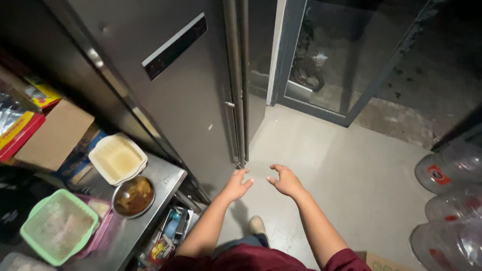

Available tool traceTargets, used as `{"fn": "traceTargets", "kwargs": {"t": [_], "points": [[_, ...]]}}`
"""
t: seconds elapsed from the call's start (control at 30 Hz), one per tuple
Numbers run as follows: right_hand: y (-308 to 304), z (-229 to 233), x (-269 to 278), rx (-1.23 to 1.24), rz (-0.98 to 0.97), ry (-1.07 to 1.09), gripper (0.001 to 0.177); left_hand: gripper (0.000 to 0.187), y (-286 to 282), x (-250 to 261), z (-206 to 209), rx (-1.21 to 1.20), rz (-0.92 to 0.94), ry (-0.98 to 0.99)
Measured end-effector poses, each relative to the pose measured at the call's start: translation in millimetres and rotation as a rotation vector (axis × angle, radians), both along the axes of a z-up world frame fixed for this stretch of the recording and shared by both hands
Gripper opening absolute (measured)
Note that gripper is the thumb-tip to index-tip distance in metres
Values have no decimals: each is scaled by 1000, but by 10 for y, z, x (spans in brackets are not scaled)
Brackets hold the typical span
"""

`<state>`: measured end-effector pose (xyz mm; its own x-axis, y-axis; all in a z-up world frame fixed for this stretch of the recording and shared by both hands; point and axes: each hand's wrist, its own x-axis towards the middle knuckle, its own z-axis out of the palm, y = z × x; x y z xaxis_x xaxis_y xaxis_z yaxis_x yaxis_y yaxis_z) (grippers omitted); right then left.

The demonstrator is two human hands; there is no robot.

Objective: The person retrieves a pink container of flour and a yellow seasoning packet from the refrigerator. They place the items on a counter, open the seasoning packet, and transfer raw meat pieces from a clear container into the pink flour container. The person then shakes the container to coat the meat.

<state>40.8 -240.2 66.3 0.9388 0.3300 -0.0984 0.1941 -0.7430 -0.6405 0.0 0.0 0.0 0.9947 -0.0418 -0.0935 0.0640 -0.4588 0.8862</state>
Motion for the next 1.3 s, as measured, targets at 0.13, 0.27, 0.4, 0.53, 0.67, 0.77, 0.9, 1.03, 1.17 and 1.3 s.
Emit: {"fn": "traceTargets", "kwargs": {"t": [0.13,0.27,0.4,0.53,0.67,0.77,0.9,1.03,1.17,1.3], "points": [[54,250,297,-20,6,31,53,59,-3,393,53,116,7,-66],[74,426,767,-61,51,4,54,58,-33,840,194,101,33,-107],[86,611,1201,-71,62,-33,52,60,-38,1285,396,72,56,-44],[85,709,1531,-89,90,-23,52,58,-71,1658,470,74,56,-87],[39,717,1772,-90,88,-13,52,58,-117,1949,464,109,37,-156],[6,622,1888,-87,78,18,52,59,-130,2052,458,93,62,-77],[-19,379,2062,-29,87,8,52,60,-104,2137,331,8,104,-59],[65,208,2205,-12,128,1,53,61,-16,2084,140,13,170,-83],[268,259,2403,6,154,38,54,60,162,1980,196,-54,263,-70],[450,386,2634,65,190,39,57,59,304,1930,407,-19,335,-80]]}}
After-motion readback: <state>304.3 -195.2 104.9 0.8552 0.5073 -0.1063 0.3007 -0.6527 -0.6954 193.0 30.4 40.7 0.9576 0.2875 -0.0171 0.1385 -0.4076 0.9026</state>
